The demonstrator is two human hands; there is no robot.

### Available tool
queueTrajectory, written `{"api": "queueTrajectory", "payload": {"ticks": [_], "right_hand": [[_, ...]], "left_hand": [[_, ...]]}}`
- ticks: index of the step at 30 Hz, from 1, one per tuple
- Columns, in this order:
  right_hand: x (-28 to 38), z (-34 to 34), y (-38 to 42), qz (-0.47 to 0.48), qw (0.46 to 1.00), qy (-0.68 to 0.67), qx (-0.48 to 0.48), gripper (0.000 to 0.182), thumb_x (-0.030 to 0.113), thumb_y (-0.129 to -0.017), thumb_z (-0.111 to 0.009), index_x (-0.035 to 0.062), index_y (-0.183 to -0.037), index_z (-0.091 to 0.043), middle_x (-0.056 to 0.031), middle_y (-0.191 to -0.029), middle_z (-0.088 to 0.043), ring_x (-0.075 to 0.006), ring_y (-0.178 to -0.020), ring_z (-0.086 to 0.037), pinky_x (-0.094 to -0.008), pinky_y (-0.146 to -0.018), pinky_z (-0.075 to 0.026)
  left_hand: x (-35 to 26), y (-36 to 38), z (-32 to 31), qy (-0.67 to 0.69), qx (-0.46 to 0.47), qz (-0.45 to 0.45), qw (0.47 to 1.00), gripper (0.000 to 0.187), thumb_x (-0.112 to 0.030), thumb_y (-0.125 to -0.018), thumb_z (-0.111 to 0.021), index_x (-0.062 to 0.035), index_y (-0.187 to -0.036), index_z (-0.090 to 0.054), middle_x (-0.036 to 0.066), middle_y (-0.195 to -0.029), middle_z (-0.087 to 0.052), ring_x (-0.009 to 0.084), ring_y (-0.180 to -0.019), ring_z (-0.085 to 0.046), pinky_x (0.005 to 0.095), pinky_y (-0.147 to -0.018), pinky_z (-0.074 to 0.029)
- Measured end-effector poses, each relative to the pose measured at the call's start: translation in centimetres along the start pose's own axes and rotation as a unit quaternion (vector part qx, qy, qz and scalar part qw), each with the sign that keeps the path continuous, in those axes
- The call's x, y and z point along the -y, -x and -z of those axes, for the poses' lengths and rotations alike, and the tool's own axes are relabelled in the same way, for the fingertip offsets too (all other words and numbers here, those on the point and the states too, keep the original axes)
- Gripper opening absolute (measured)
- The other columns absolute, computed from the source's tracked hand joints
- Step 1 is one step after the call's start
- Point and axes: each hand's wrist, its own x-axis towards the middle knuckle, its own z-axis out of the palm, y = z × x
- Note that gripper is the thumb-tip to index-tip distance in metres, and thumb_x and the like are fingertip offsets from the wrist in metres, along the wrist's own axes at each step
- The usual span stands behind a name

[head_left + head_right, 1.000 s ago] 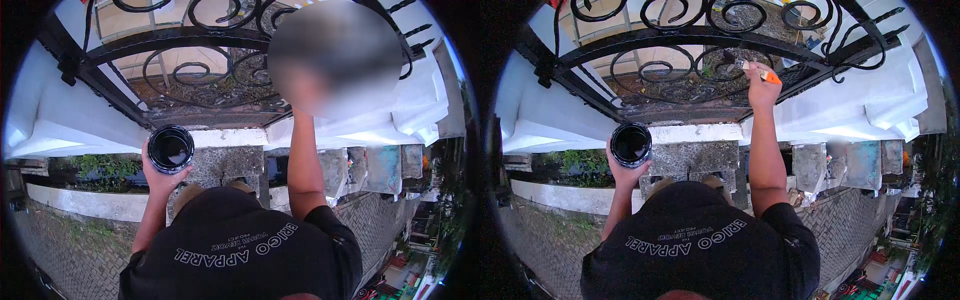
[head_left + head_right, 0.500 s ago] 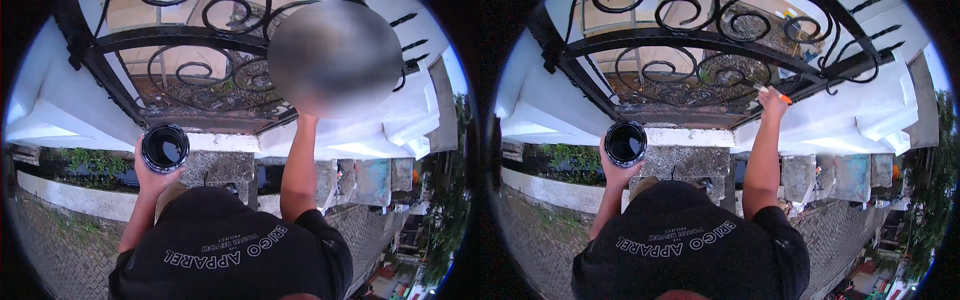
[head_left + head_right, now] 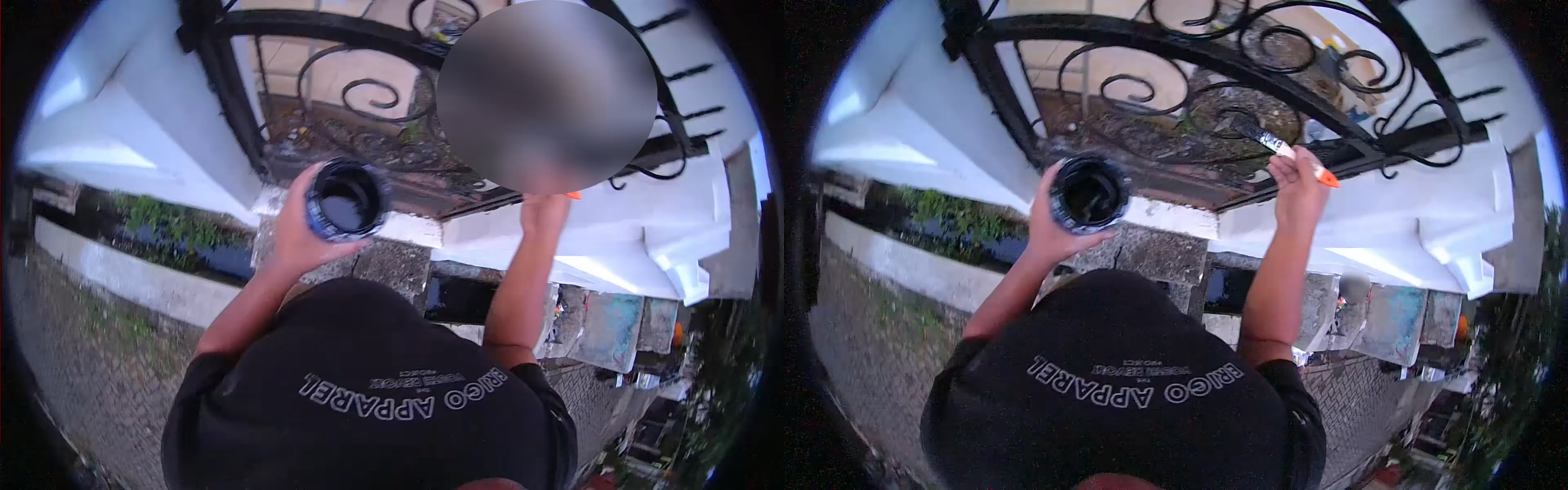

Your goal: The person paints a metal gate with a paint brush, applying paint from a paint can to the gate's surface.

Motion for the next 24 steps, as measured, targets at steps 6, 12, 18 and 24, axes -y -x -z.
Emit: {"api": "queueTrajectory", "payload": {"ticks": [6,12,18,24], "right_hand": [[5.7,-8.6,7.9,0.193,0.913,0.202,0.299,0.012,0.01,-0.084,-0.071,-0.0003,-0.09,-0.067,-0.0132,-0.079,-0.07,-0.021,-0.064,-0.067,-0.031,-0.061,-0.054],[5.8,-13.0,9.8,0.207,0.801,0.405,0.389,0.013,0.009,-0.073,-0.08,0.0008,-0.076,-0.07,-0.0119,-0.073,-0.07,-0.0182,-0.061,-0.065,-0.0285,-0.06,-0.05],[3.7,-12.3,9.6,0.173,0.819,0.397,0.377,0.011,0.007,-0.076,-0.078,0.0,-0.077,-0.07,-0.0091,-0.075,-0.07,-0.014,-0.066,-0.066,-0.0266,-0.061,-0.05],[2.6,-8.0,7.3,0.05,0.949,0.165,0.265,0.008,0.001,-0.085,-0.068,-0.0035,-0.089,-0.063,-0.0135,-0.076,-0.066,-0.0193,-0.063,-0.066,-0.0296,-0.057,-0.054]], "left_hand": [[-1.5,-2.3,-1.0,-0.021,0.031,-0.092,0.995,0.106,-0.03,-0.049,-0.093,-0.0038,-0.137,-0.039,0.018,-0.133,-0.052,0.0348,-0.125,-0.051,0.0442,-0.106,-0.039],[-2.0,-2.8,-1.3,-0.052,0.012,-0.161,0.985,0.102,-0.025,-0.047,-0.09,-0.0061,-0.135,-0.042,0.017,-0.131,-0.053,0.0365,-0.12,-0.053,0.0468,-0.102,-0.041],[-1.8,-2.9,-1.4,-0.044,-0.02,-0.205,0.977,0.102,-0.025,-0.047,-0.09,-0.0063,-0.134,-0.042,0.016,-0.131,-0.054,0.036,-0.119,-0.053,0.0474,-0.1,-0.041],[-1.9,-2.5,-1.4,-0.065,-0.001,-0.13,0.989,0.104,-0.024,-0.045,-0.09,-0.0065,-0.135,-0.041,0.016,-0.132,-0.053,0.0356,-0.121,-0.052,0.0464,-0.102,-0.04]]}}
